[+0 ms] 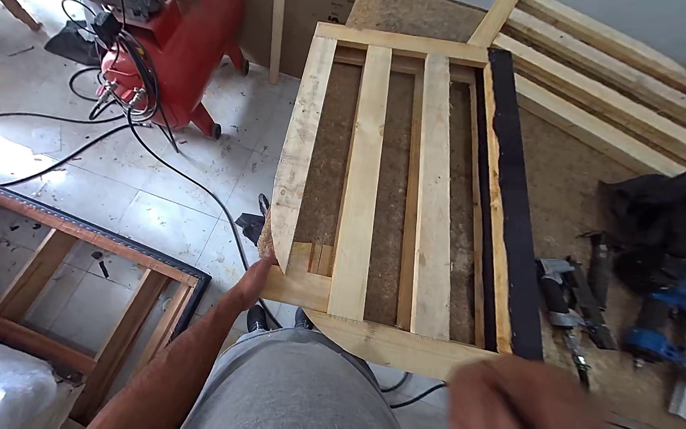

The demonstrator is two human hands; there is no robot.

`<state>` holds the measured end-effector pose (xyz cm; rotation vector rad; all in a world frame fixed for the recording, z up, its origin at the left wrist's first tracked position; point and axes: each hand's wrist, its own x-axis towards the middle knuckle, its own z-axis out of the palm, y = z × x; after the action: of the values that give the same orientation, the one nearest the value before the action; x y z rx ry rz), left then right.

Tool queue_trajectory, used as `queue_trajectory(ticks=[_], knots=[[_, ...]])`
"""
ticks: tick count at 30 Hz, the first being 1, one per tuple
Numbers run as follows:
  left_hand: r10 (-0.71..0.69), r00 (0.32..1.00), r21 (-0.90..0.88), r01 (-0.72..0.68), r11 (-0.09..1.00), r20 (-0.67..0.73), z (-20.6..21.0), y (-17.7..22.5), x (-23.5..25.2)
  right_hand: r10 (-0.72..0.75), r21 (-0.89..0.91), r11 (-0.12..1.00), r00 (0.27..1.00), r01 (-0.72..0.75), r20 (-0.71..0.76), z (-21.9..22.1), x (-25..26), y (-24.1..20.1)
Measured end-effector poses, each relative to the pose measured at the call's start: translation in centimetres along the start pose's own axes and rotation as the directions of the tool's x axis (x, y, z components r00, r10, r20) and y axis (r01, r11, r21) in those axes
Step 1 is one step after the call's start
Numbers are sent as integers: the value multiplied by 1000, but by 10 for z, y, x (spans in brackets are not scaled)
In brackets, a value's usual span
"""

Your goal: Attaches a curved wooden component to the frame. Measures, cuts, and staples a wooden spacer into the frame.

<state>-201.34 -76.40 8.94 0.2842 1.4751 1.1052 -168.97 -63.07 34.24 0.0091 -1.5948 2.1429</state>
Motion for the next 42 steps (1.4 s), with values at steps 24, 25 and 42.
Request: queue_trajectory(ticks=[24, 25, 42], knots=[[26, 999, -12, -26, 1000, 21, -1, 1, 0, 192, -475, 689, 769, -548, -610, -16, -10, 179], [29, 999, -14, -29, 999, 20, -1, 0, 1, 216, -464, 680, 759, -568, -614, -15, -8, 181], [6, 1000, -1, -6, 1000, 18, -1, 3, -1, 301, -330, 751, 742, -572, -599, -8, 1, 198]])
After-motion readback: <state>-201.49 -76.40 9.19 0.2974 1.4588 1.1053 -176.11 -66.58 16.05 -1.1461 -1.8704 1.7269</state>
